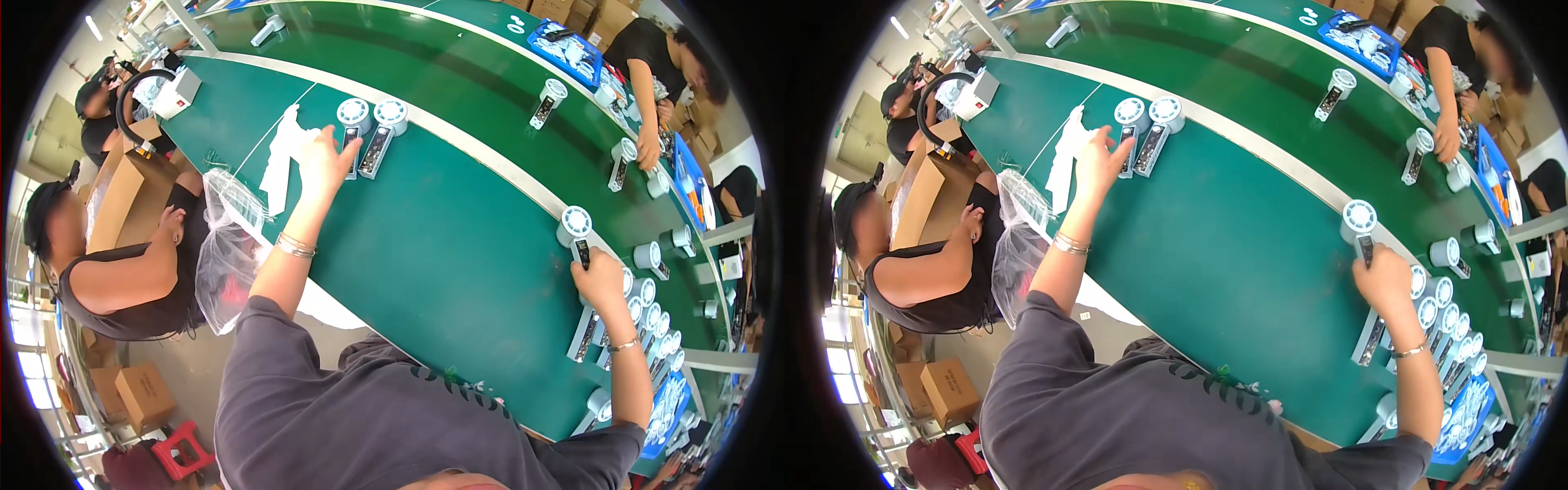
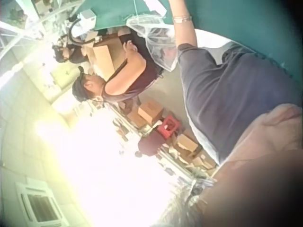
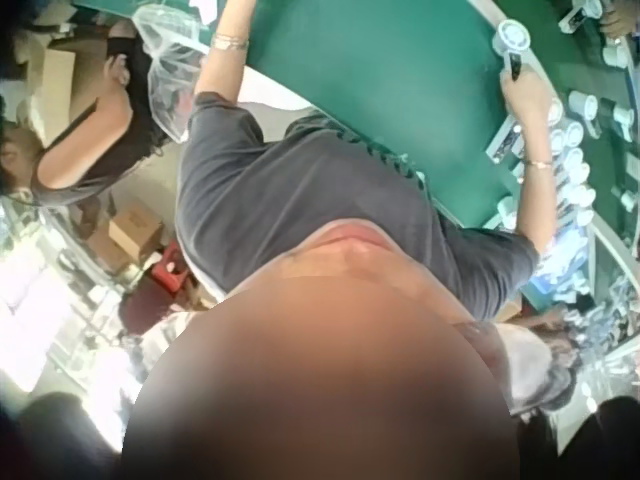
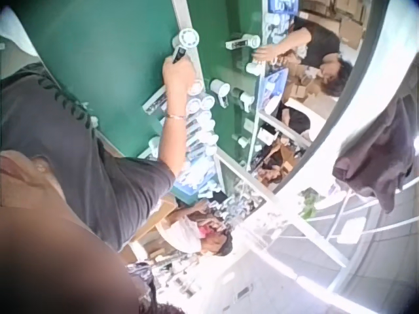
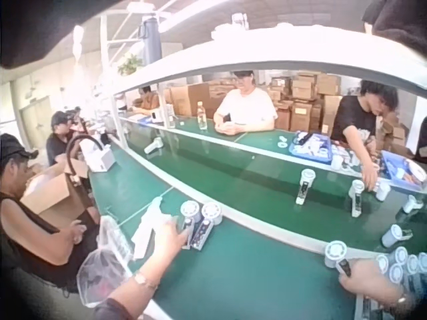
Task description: The person assembles small electronic devices by attaching white circular fan heads to circuit board handles. They pick up the components from a green workbench, align them, and press them together. The person then places the assembled units into a cardboard box lined with a plastic bag.
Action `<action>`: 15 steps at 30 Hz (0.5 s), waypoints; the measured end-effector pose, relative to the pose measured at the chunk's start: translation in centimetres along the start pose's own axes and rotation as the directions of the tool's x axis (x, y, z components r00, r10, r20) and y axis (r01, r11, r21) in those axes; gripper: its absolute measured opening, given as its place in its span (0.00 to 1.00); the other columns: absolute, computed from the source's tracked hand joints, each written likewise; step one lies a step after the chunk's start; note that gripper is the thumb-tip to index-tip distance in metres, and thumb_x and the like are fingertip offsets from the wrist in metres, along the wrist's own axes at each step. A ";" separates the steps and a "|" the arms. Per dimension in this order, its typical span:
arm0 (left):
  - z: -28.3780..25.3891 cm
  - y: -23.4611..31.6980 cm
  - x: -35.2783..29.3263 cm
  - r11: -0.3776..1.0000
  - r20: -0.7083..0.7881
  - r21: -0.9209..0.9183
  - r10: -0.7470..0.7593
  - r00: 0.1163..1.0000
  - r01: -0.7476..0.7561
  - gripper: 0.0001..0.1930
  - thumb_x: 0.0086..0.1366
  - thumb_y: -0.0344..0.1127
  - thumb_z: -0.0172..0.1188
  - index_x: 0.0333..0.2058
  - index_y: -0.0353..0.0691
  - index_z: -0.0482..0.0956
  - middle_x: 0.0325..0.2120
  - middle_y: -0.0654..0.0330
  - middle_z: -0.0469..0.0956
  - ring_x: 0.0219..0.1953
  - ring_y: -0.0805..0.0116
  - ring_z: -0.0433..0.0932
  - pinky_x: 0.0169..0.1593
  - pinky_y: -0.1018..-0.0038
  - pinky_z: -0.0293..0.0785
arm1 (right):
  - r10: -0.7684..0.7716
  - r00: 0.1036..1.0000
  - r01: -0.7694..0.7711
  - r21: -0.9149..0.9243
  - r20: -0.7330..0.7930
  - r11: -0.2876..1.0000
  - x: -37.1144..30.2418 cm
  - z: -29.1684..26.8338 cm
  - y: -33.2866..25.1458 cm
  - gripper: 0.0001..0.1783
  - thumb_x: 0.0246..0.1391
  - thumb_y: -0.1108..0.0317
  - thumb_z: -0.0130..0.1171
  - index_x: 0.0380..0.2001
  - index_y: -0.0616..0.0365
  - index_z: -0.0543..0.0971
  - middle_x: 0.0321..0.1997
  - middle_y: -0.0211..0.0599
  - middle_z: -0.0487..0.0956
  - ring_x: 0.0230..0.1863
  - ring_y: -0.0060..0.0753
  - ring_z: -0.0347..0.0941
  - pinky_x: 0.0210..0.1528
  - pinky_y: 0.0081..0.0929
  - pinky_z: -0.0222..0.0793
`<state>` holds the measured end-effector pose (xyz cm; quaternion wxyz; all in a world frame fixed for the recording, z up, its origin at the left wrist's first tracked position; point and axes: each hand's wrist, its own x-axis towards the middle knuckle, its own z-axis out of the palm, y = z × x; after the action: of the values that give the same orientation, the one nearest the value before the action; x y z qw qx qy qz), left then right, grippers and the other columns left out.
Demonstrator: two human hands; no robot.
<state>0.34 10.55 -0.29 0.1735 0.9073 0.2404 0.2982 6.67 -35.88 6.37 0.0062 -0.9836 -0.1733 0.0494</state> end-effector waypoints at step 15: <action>5.7 -3.5 0.5 0.921 0.085 -0.333 -0.183 0.979 0.201 0.24 0.58 0.49 0.59 0.33 0.26 0.78 0.25 0.48 0.80 0.26 0.63 0.77 0.34 0.68 0.72 | 0.100 0.988 0.014 0.723 -0.115 0.691 13.0 6.6 -32.5 0.21 0.39 0.53 0.61 0.31 0.60 0.79 0.36 0.47 0.77 0.38 0.42 0.77 0.36 0.34 0.75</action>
<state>3.11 12.69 -6.00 0.3622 0.8432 0.2686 0.2928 7.11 -0.94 -0.46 0.4031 -0.9068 -0.1161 0.0418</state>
